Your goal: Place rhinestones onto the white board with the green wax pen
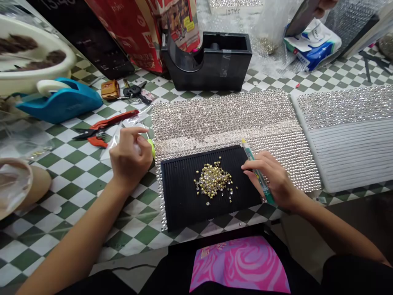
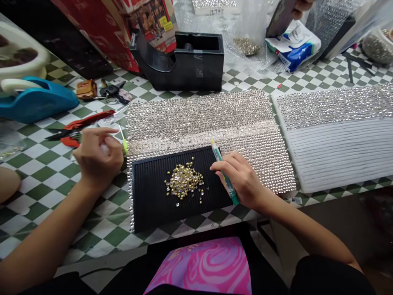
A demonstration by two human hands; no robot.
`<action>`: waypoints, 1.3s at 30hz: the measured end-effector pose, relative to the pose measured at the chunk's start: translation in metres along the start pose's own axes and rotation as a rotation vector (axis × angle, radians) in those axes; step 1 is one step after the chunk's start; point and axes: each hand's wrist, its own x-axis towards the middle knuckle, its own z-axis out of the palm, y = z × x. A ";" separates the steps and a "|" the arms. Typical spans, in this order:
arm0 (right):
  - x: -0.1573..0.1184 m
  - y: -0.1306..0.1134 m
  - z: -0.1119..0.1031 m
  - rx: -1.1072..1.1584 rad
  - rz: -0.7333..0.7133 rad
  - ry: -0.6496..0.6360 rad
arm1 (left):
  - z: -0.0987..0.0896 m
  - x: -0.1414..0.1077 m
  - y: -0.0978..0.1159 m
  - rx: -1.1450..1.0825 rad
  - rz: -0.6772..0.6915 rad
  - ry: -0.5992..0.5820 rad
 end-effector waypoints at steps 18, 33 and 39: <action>0.000 -0.018 -0.017 0.203 0.306 0.287 | -0.002 0.000 0.003 -0.040 -0.036 0.002; -0.018 -0.033 0.000 0.064 0.332 0.576 | -0.003 0.006 0.011 -0.073 0.025 0.017; -0.021 -0.032 0.009 -0.033 0.197 0.527 | 0.001 0.009 0.011 -0.081 0.023 0.065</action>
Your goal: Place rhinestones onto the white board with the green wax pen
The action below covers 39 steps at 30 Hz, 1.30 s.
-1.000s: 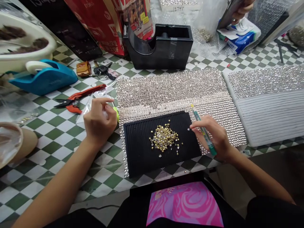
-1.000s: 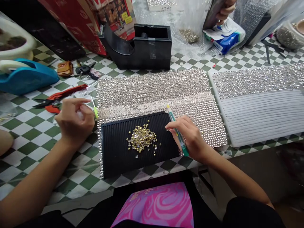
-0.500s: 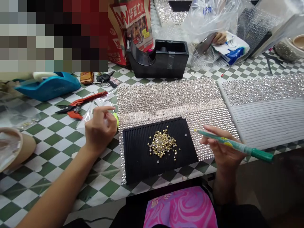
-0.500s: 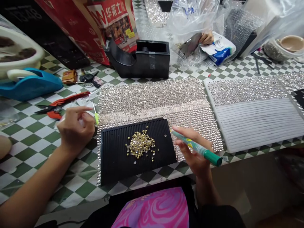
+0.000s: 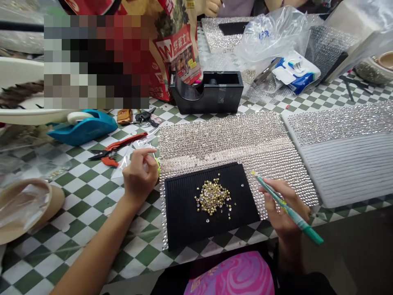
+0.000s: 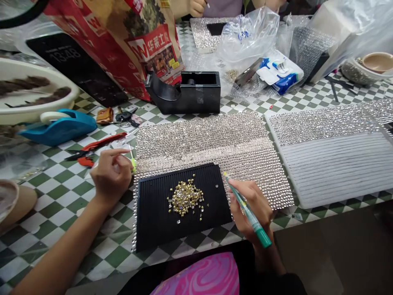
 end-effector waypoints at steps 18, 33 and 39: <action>0.013 0.013 -0.005 -0.062 0.166 0.366 | 0.000 0.000 0.001 -0.023 0.029 0.009; 0.004 0.026 -0.002 -0.112 0.119 0.314 | -0.002 0.000 0.002 -0.017 0.068 0.008; -0.002 0.024 -0.001 -0.164 0.206 0.279 | -0.004 -0.001 0.001 -0.071 0.041 -0.047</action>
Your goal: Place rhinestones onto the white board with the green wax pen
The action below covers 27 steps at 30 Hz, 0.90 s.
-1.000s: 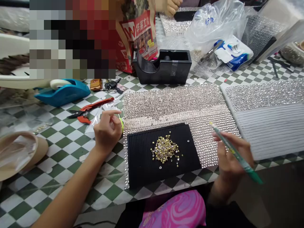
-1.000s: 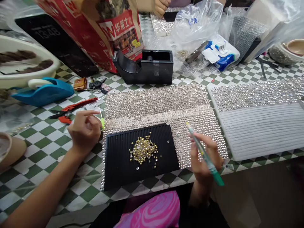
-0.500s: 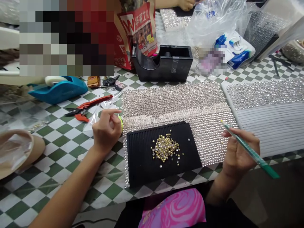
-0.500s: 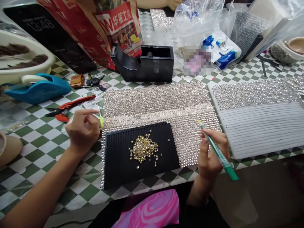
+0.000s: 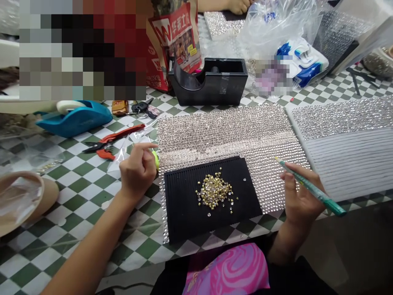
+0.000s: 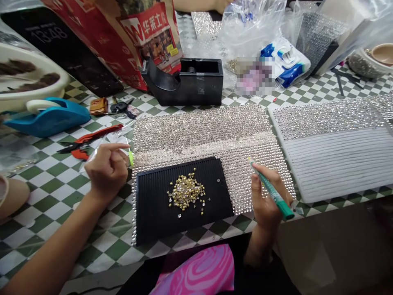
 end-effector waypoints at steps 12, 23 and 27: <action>0.004 -0.001 0.000 -0.041 -0.053 -0.115 | 0.004 -0.002 -0.008 0.074 -0.156 0.083; 0.009 -0.006 0.001 -0.063 -0.090 -0.160 | 0.001 0.001 -0.008 0.029 -0.163 -0.010; 0.010 -0.005 0.001 -0.048 -0.070 -0.191 | 0.000 0.003 -0.005 0.024 -0.149 0.000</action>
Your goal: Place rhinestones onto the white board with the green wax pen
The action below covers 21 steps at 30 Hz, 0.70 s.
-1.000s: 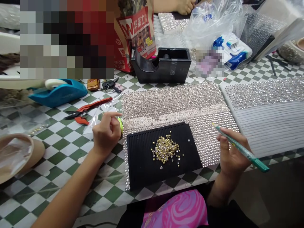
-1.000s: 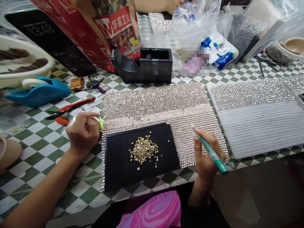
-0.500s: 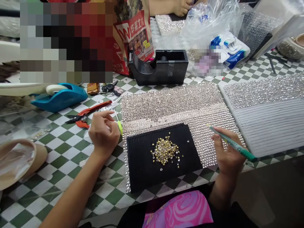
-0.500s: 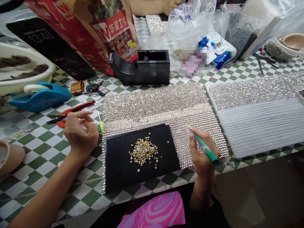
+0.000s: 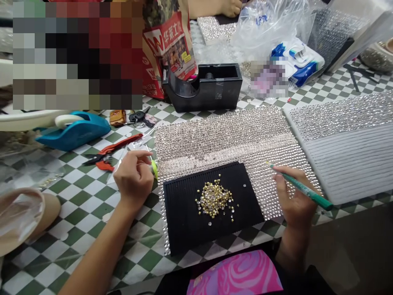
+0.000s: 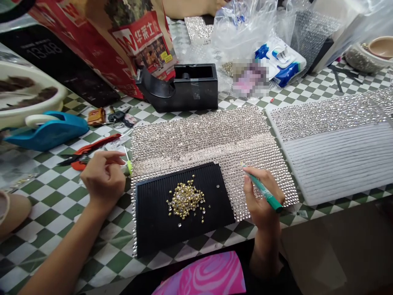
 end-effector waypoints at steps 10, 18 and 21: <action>-0.006 -0.002 0.001 0.281 0.013 -0.058 | -0.007 -0.006 0.002 -0.001 0.066 -0.081; -0.005 -0.013 -0.002 0.242 0.055 -0.331 | -0.007 -0.007 0.004 -0.009 0.149 -0.078; -0.003 -0.017 -0.002 0.229 0.025 -0.374 | -0.007 -0.008 0.005 -0.014 0.156 -0.088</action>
